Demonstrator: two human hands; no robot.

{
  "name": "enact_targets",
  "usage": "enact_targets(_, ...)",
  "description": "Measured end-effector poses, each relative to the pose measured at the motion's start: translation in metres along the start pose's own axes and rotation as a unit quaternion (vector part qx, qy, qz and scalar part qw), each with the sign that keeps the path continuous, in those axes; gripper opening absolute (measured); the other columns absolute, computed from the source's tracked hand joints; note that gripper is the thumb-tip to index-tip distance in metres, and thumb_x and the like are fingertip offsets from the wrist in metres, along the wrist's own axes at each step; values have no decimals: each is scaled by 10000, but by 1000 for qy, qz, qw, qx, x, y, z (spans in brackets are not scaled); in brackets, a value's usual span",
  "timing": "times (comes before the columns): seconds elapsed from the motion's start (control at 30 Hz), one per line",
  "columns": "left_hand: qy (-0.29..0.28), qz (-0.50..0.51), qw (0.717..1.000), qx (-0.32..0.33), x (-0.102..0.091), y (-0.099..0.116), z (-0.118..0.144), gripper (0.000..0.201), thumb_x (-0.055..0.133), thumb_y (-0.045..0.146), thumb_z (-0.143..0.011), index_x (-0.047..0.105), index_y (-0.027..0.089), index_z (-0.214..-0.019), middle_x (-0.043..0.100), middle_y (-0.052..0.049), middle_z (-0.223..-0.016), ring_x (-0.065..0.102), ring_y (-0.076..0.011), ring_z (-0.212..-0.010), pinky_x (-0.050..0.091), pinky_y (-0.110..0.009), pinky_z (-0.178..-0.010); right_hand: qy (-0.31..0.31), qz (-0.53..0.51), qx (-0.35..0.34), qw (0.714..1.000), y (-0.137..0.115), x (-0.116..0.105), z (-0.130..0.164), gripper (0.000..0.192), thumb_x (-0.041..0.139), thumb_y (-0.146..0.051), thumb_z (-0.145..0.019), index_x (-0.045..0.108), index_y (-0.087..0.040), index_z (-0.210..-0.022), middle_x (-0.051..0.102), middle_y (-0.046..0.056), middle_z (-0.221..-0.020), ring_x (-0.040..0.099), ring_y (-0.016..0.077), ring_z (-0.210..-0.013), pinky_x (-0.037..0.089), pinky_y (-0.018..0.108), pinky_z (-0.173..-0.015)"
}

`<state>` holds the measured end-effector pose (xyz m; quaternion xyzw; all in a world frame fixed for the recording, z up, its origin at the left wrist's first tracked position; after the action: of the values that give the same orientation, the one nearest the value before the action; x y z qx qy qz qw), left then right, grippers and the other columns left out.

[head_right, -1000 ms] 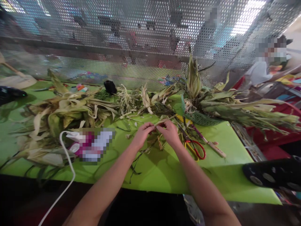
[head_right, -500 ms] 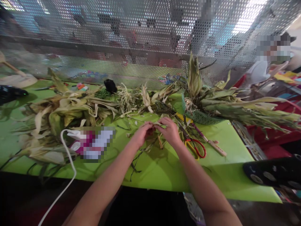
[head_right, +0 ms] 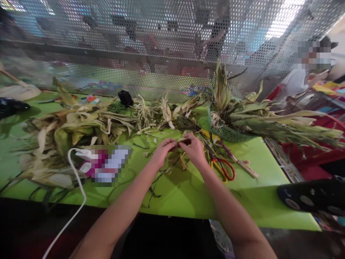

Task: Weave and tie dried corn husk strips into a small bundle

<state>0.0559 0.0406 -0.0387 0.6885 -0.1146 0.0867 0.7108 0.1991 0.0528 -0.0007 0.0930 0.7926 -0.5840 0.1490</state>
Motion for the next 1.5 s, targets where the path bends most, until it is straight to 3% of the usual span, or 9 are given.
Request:
enact_targets(0.13, -14, -28, 999, 8, -1, 3, 0, 115, 677, 259, -751, 685, 152, -792, 696, -28, -771, 608, -144, -740, 430, -269, -749, 8, -40, 16, 999, 0, -2, -4, 290, 750, -290, -650, 629, -187, -892, 637, -7, -746, 583, 152, -698, 454, 271, -647)
enact_targets(0.23, 1, -48, 999, 9, -2, 4, -1, 137, 683, 279, -754, 692, 146, -788, 696, -29, -759, 607, -146, -731, 434, -275, -755, -22, -60, 40, 997, 1, 2, -5, 268, 760, -379, -646, 643, -177, -777, 632, 1, -691, 563, 146, -651, 444, 274, -614)
enact_targets(0.5, 34, 49, 998, 7, 2, 3, 0, 211, 764, 258, -670, 690, 147, -834, 691, -17, -794, 606, -134, -772, 438, -271, -802, 35, -156, 83, 984, 2, 7, 0, 396, 761, -543, -645, 585, -191, -684, 585, -11, -636, 511, 120, -590, 430, 261, -576)
enact_targets(0.9, 50, 23, 998, 5, 1, 3, 1, 159, 691, 287, -743, 663, 148, -815, 639, -1, -750, 554, -120, -720, 412, -252, -735, 34, -143, 77, 986, 3, 14, 4, 364, 734, -516, -685, 567, -194, -661, 550, -18, -626, 483, 125, -598, 404, 254, -569)
enact_targets(1.07, 30, -4, 999, 23, -2, 0, -2, 154, 678, 299, -753, 662, 154, -803, 629, -5, -757, 542, -127, -736, 408, -251, -745, 22, -136, 61, 989, 0, 11, 3, 281, 737, -434, -703, 646, -191, -808, 647, 7, -759, 563, 147, -698, 456, 269, -650)
enact_targets(1.27, 16, -12, 999, 35, -1, -1, -3, 158, 666, 315, -763, 648, 159, -786, 602, 12, -720, 522, -124, -710, 403, -243, -713, 45, -131, 99, 985, 2, 9, 3, 251, 699, -427, -724, 644, -183, -709, 628, 5, -668, 539, 139, -626, 447, 269, -609)
enact_targets(1.5, 18, 11, 999, 29, 1, 3, -2, 156, 683, 298, -755, 659, 151, -800, 618, 1, -741, 537, -119, -719, 405, -249, -728, 30, -86, 68, 994, -7, 7, 2, 315, 752, -470, -678, 624, -184, -712, 613, -2, -659, 521, 133, -607, 427, 261, -575)
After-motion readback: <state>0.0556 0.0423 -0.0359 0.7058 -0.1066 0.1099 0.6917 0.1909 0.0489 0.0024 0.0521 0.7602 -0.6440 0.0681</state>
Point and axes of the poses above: each hand's wrist, its own z-axis away from the middle knuckle, its own x-axis out of the palm, y = z × x, the point moved 5 cm from there along -z, towards the middle knuckle
